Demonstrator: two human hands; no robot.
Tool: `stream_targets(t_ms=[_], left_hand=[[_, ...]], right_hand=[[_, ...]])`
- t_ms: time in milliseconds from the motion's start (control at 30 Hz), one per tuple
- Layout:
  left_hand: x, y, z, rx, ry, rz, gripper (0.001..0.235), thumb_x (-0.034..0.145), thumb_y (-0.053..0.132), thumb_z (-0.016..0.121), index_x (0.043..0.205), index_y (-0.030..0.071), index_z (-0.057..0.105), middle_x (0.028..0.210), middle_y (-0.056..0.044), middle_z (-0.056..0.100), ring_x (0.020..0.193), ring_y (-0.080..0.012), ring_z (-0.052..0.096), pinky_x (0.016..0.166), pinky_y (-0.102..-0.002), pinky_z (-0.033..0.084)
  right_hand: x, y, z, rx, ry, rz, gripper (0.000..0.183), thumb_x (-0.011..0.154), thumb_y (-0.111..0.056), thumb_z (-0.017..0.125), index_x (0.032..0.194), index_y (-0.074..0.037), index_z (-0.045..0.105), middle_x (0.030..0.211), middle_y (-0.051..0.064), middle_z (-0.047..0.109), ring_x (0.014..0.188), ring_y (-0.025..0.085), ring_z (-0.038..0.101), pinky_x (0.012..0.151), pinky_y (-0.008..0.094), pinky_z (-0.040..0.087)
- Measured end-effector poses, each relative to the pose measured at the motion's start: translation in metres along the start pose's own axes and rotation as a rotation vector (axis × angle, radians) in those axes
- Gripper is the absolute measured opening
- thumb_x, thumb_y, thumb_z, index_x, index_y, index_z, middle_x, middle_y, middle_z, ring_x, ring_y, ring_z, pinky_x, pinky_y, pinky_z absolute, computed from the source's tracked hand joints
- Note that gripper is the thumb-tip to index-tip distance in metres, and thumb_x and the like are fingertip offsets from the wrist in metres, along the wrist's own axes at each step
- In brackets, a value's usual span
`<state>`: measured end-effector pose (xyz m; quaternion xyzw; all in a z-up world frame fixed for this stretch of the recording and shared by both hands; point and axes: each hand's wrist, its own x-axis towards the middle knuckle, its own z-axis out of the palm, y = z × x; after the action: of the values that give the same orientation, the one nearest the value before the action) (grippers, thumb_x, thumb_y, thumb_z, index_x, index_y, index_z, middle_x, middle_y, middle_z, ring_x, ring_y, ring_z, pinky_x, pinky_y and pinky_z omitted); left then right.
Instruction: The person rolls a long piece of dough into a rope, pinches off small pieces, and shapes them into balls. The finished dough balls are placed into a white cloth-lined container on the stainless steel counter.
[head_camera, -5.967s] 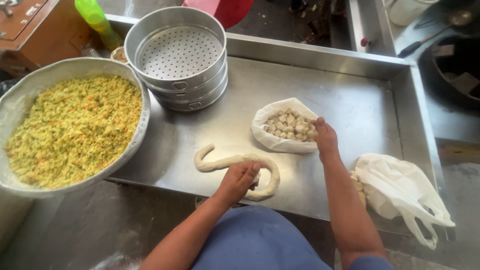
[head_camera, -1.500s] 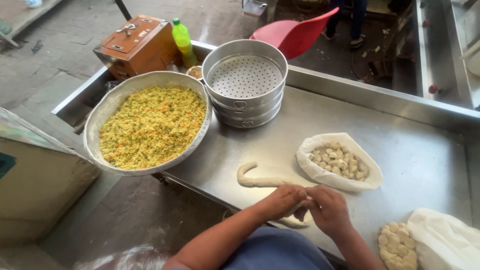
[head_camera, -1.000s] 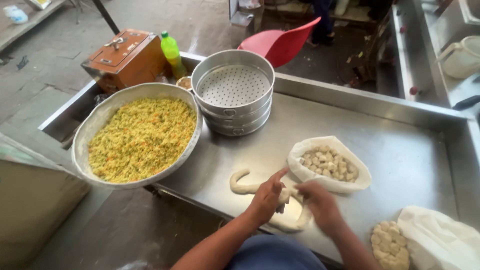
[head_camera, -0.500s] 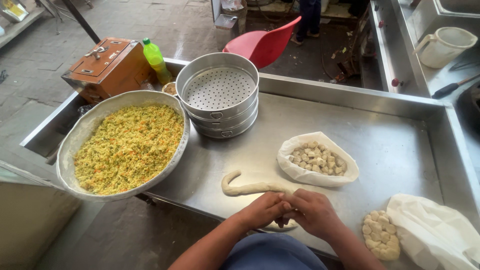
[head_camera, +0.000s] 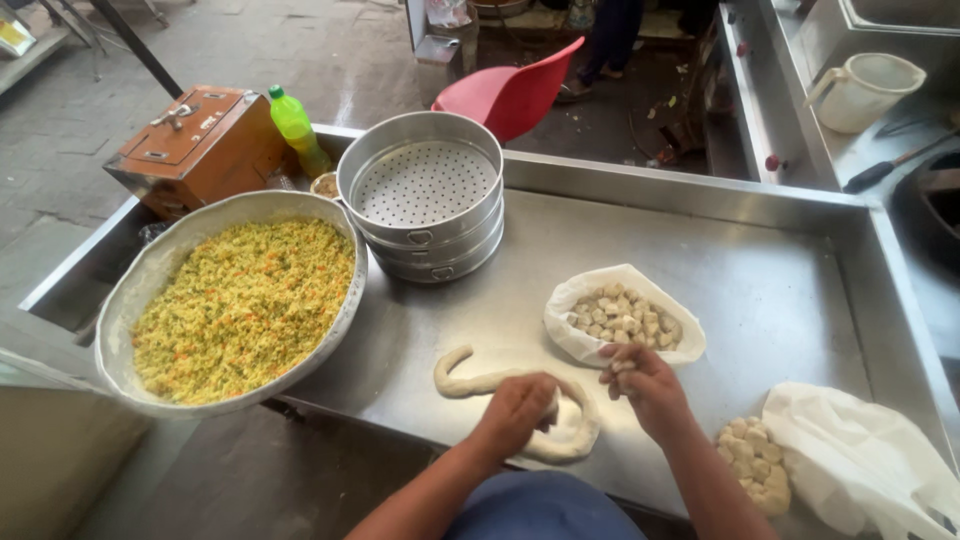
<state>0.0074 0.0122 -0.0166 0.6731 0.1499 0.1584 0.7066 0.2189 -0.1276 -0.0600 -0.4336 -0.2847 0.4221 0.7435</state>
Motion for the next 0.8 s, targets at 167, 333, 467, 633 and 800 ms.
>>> stream_targets(t_ms=[167,333,467,633,800], left_hand=[[-0.001,0.010,0.001,0.009,0.028,0.082,0.065,0.109,0.053,0.039,0.149,0.003,0.048,0.078,-0.007,0.063,0.063,-0.0135,0.059,0.061,-0.028,0.053],[-0.002,0.027,0.002,0.103,-0.201,0.133,0.055,0.110,0.050,0.045,0.117,-0.002,0.063,0.088,-0.010,0.067,0.081,-0.0154,0.064,0.076,-0.030,0.053],[0.001,0.021,-0.005,0.169,-0.368,0.041,0.047,0.108,0.046,0.046,0.106,0.001,0.063,0.083,-0.008,0.066,0.078,-0.0167,0.063,0.074,-0.032,0.053],[0.000,0.006,0.000,-0.025,-0.404,-0.076,0.044,0.109,0.043,0.051,0.096,0.002,0.061,0.076,-0.004,0.062,0.072,-0.0154,0.061,0.068,-0.031,0.052],[0.007,0.001,0.015,-0.127,-0.196,-0.039,0.045,0.108,0.043,0.047,0.092,0.004,0.062,0.075,-0.003,0.062,0.069,-0.0124,0.057,0.064,-0.029,0.047]], right_hand=[[-0.026,-0.030,0.071,-1.038,-0.151,-0.152,0.053,0.071,-0.016,0.081,0.120,-0.010,0.063,0.086,0.007,0.065,0.073,0.023,0.066,0.059,0.038,0.056],[-0.029,-0.058,0.097,-1.236,-0.223,-0.471,0.030,0.080,-0.022,0.082,0.103,-0.012,0.065,0.082,0.005,0.069,0.074,0.027,0.069,0.064,0.039,0.053],[-0.031,-0.068,0.097,-1.298,-0.281,-0.443,0.032,0.079,-0.023,0.081,0.105,-0.009,0.068,0.082,0.007,0.069,0.073,0.029,0.069,0.061,0.041,0.052],[-0.036,-0.056,0.089,-1.209,-0.285,-0.411,0.020,0.086,-0.021,0.077,0.103,-0.011,0.073,0.079,0.007,0.069,0.070,0.027,0.070,0.062,0.040,0.053],[-0.026,-0.017,0.059,-1.015,-0.064,-0.514,0.017,0.090,-0.019,0.074,0.101,-0.007,0.068,0.084,0.008,0.067,0.074,0.025,0.068,0.066,0.038,0.054]])
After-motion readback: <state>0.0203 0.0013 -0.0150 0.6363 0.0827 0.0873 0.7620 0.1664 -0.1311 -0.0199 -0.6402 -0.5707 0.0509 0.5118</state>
